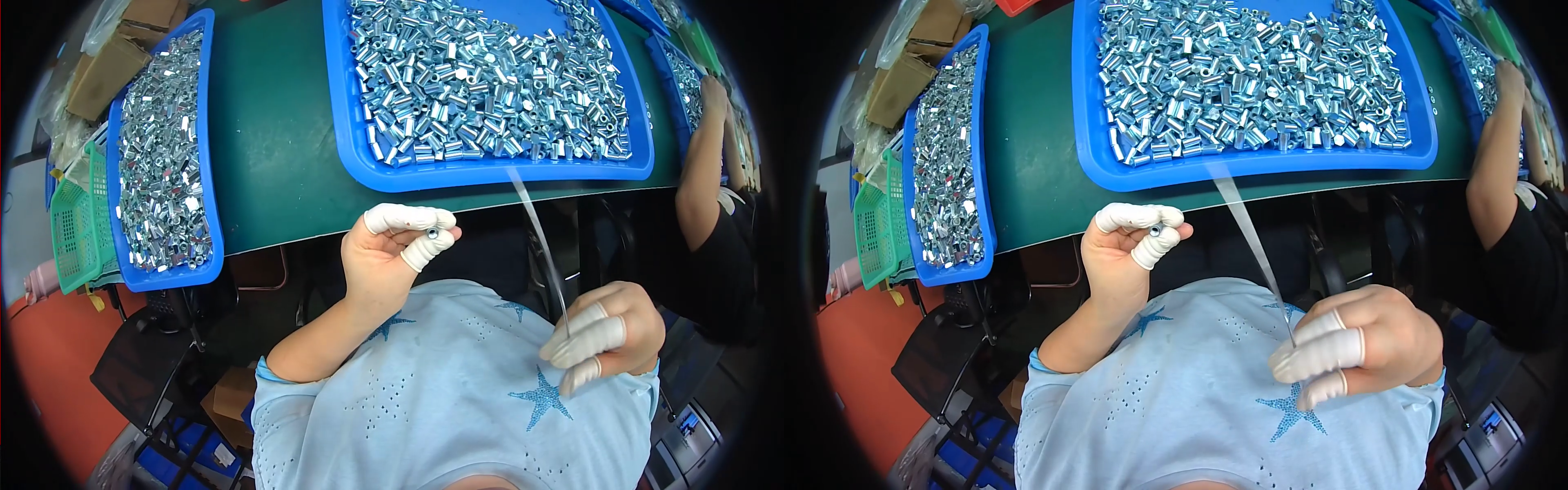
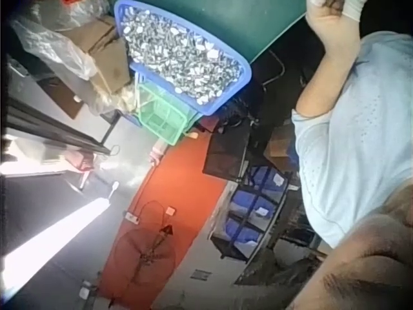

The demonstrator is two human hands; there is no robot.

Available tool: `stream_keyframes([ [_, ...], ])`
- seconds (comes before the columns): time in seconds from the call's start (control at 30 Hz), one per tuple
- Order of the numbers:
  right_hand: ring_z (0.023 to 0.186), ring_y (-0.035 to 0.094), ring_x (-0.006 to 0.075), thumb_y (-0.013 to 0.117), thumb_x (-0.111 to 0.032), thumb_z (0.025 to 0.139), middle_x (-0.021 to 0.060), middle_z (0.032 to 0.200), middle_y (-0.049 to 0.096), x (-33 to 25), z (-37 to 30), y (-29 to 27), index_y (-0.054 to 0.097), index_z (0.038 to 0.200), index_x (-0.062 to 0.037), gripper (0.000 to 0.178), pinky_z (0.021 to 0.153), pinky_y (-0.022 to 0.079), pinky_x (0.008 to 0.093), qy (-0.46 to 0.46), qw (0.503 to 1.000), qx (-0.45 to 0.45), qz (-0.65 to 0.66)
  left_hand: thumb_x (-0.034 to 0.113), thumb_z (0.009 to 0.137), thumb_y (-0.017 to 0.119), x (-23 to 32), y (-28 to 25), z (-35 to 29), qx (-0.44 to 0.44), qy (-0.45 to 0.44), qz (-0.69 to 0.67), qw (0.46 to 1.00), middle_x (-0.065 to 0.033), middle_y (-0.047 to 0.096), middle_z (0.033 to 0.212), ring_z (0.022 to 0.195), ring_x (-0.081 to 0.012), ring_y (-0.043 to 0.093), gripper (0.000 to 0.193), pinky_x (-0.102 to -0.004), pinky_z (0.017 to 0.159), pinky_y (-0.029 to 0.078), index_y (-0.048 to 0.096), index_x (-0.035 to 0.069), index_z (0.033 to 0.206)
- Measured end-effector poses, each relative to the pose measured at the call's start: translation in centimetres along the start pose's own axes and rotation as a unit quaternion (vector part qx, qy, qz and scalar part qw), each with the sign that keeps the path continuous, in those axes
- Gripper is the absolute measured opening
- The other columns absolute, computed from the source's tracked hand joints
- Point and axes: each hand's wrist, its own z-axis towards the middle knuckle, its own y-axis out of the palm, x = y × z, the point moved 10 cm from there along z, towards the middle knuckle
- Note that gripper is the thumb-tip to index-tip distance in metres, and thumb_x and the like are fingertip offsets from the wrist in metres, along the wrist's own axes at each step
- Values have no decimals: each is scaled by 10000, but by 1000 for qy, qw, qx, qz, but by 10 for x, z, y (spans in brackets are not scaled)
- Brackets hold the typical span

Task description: The person is manually assembling or inspecting small metal parts at a factory workstation using a thin metal tool.

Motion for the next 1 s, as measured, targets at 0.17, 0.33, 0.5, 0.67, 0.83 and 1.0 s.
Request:
stream_keyframes([
  [0.17,571,613,189,674,-80,761,122,733,643,-31,2,-9,644,826,6,113,454,496,232,-97,977,91,-169,-97,751,629,5,2,-1,-14,16,11,1000,-160,628,948,868,-225,636,214,-329,784,535,541,-12,926],
  [0.33,534,594,178,691,-167,758,130,703,633,-35,0,-17,613,767,11,195,402,477,231,-103,965,179,-160,-96,756,624,4,4,-2,-16,15,8,1000,-160,627,953,875,-224,634,208,-327,784,534,547,-11,930],
  [0.5,519,583,183,676,-213,774,131,712,628,-31,7,-15,603,777,17,242,420,483,236,-86,964,186,-172,-93,756,626,2,4,-2,-14,11,20,1000,-151,627,957,878,-213,633,206,-317,786,531,559,-8,931],
  [0.67,530,581,196,642,-200,805,137,728,621,-24,14,-9,604,818,29,233,428,486,242,-73,967,144,-194,-100,746,627,1,6,-3,-17,10,71,997,-175,630,945,841,-238,643,222,-342,764,543,559,-11,938],
  [0.83,567,595,209,672,-139,744,151,765,617,-23,28,2,609,815,31,195,439,491,246,-73,952,106,-277,-95,748,630,-8,3,-4,-13,3,110,994,-170,631,942,846,-225,641,213,-329,765,541,561,-19,935],
  [1.0,605,602,233,682,-77,646,165,827,615,-3,29,14,598,847,14,236,482,497,270,-89,909,127,-386,-101,745,628,-15,8,-7,-28,-24,131,991,-165,632,934,839,-209,639,198,-320,763,540,575,-27,921],
])
